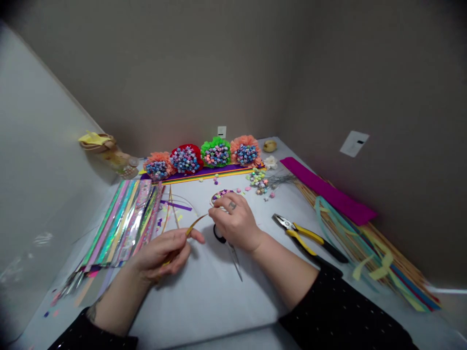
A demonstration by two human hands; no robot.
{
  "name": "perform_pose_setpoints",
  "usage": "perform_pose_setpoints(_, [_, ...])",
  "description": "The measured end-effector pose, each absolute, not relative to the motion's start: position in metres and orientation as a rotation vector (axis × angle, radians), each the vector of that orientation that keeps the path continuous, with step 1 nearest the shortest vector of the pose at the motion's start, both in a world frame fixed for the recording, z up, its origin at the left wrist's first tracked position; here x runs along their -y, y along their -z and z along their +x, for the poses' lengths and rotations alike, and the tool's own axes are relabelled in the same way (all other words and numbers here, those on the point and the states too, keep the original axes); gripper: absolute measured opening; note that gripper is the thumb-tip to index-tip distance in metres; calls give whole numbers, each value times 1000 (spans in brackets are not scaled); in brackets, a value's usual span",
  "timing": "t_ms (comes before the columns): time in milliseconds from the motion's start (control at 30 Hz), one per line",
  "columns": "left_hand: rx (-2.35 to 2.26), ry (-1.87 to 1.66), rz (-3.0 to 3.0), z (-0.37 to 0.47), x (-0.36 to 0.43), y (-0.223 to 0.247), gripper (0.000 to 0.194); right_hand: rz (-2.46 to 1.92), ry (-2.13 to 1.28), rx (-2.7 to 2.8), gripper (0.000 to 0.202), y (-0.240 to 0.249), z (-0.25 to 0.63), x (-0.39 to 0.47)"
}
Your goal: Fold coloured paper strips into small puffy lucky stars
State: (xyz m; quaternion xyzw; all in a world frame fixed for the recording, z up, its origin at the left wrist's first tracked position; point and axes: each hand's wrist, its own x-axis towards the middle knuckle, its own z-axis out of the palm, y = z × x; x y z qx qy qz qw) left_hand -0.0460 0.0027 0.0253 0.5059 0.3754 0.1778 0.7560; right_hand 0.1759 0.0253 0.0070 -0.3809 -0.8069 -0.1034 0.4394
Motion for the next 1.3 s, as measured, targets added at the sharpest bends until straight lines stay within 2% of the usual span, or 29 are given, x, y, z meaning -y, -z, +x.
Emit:
perform_pose_setpoints(133, [-1319, -963, 1921, -41, -4, -21, 35, -1061, 247, 2015, 13, -7, 172, -26])
perform_pose_setpoints(200, [-1331, -1114, 2322, -35, -1, -19, 31, -1036, 232, 2065, 15, -7, 166, -24])
perform_pose_setpoints(400, [-1261, -1138, 2720, -30, 7, -15, 18, -1032, 153, 2099, 19, -7, 150, -11])
perform_pose_setpoints(600, [-1335, -994, 2930, -35, 8, -22, 25, -1178, 67, 2060, 19, -3, 144, -6])
perform_pose_setpoints(700, [-1464, -1001, 2937, -33, 10, -25, 25, -1265, -201, 1930, 13, -6, 139, -5])
perform_pose_setpoints(800, [-1586, -1027, 2911, -31, 10, -26, 24, -1347, -699, 1632, 6, -11, 133, -3])
perform_pose_setpoints(967, [-1618, -1084, 2698, -34, 7, -20, 23, -1197, -1406, 1105, 13, -14, 127, -3])
perform_pose_setpoints(1100, [-1561, -1248, 2232, -31, 8, -20, 16, -1066, -1664, 860, 20, -14, 123, -1])
perform_pose_setpoints(1200, [-1580, -1204, 1820, -23, 10, -23, 10, -1031, -1723, 796, 20, -15, 122, 0])
perform_pose_setpoints(1300, [-1546, -1154, 1501, -19, 9, -23, 12, -996, -1749, 763, 20, -16, 122, 1])
